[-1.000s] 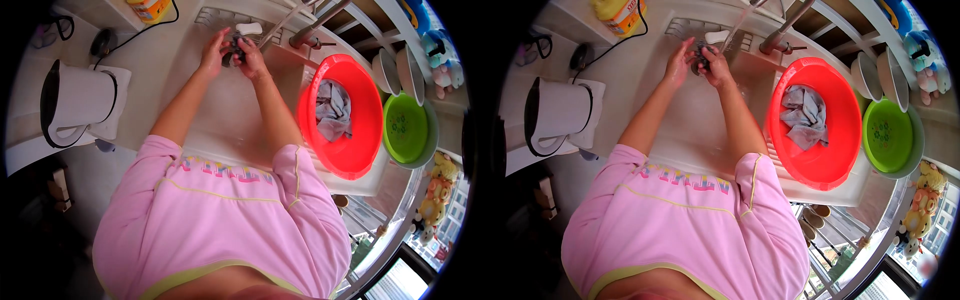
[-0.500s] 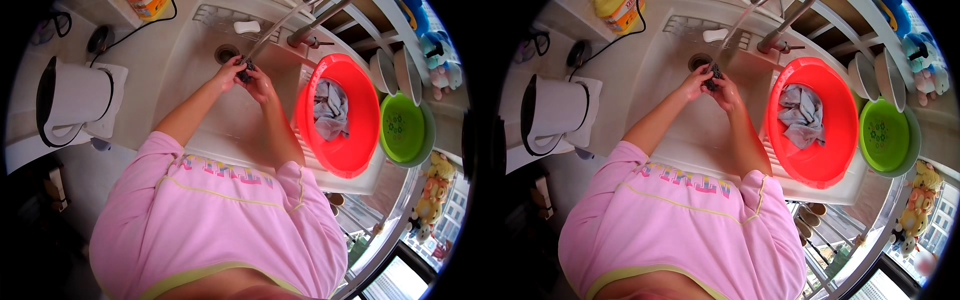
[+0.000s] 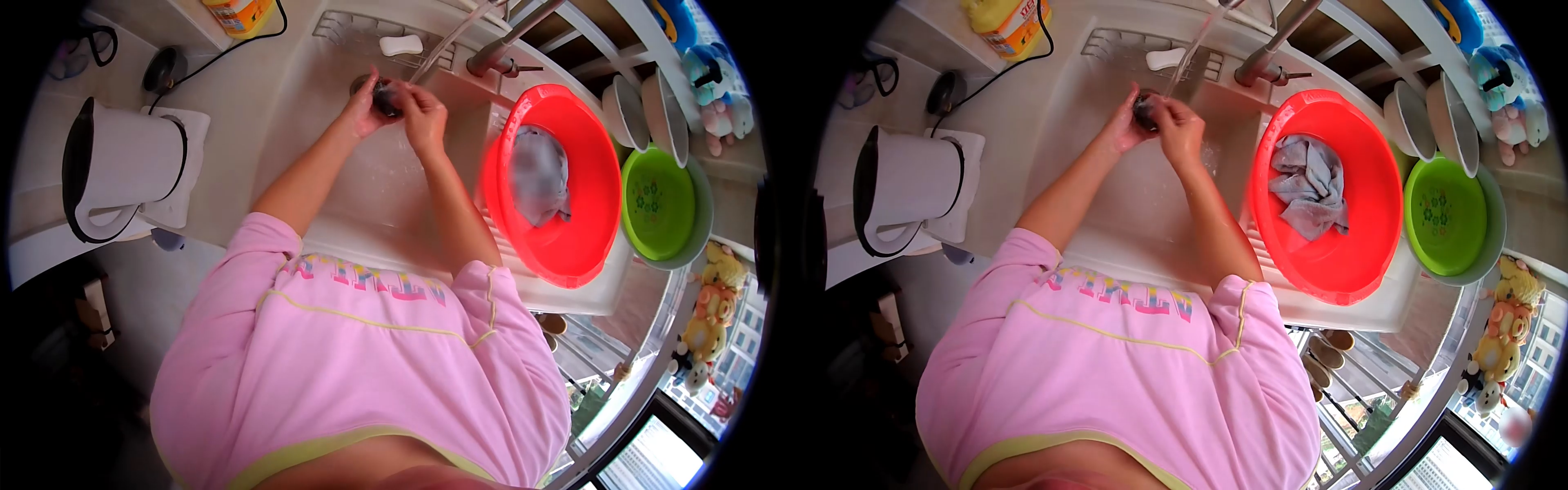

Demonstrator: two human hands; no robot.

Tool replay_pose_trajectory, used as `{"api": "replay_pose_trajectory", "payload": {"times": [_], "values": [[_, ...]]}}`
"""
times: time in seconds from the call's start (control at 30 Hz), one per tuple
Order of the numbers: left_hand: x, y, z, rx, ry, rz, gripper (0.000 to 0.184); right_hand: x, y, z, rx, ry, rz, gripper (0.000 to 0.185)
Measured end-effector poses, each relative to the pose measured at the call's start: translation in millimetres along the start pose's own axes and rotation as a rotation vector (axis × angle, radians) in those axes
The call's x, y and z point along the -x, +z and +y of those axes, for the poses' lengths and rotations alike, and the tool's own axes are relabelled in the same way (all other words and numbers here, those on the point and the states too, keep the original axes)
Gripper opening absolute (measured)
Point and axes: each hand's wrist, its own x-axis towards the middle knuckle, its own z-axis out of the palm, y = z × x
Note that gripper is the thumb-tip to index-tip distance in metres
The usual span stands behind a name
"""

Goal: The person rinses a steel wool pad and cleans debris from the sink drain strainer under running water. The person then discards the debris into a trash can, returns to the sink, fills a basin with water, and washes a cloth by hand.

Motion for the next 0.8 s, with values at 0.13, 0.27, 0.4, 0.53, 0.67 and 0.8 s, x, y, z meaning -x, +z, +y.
{"api": "replay_pose_trajectory", "payload": {"times": [0.13, 0.27, 0.4, 0.53, 0.67, 0.8], "values": [[-33.3, -26.3, -10.5, 0.094, -0.091, -0.216, 0.044, -5.4, -22.2, 22.3, -0.315, 0.271, 0.254, 0.019], [-33.8, -3.9, -22.5, -0.049, -0.027, -0.104, 0.046, 7.1, -22.5, 23.5, -0.729, 0.569, 0.072, 0.039], [-25.8, 18.4, -26.5, -0.463, 0.384, 0.068, 0.048, 16.4, -7.7, 14.5, -0.99, 0.657, -0.193, 0.04], [-36.1, 0.5, -13.8, -1.013, 1.003, 0.149, 0.023, 9.0, 2.4, 28.9, -0.921, 0.637, -0.192, 0.033], [-21.7, -15.9, 9.7, -0.815, 0.699, 0.094, 0.02, -0.8, 4.2, 23.3, -0.726, 0.587, -0.144, 0.025], [6.6, -4.9, -3.5, -0.11, -0.114, -0.019, 0.037, 7.9, 7.6, 20.7, -0.29, 0.239, -0.065, 0.021]]}}
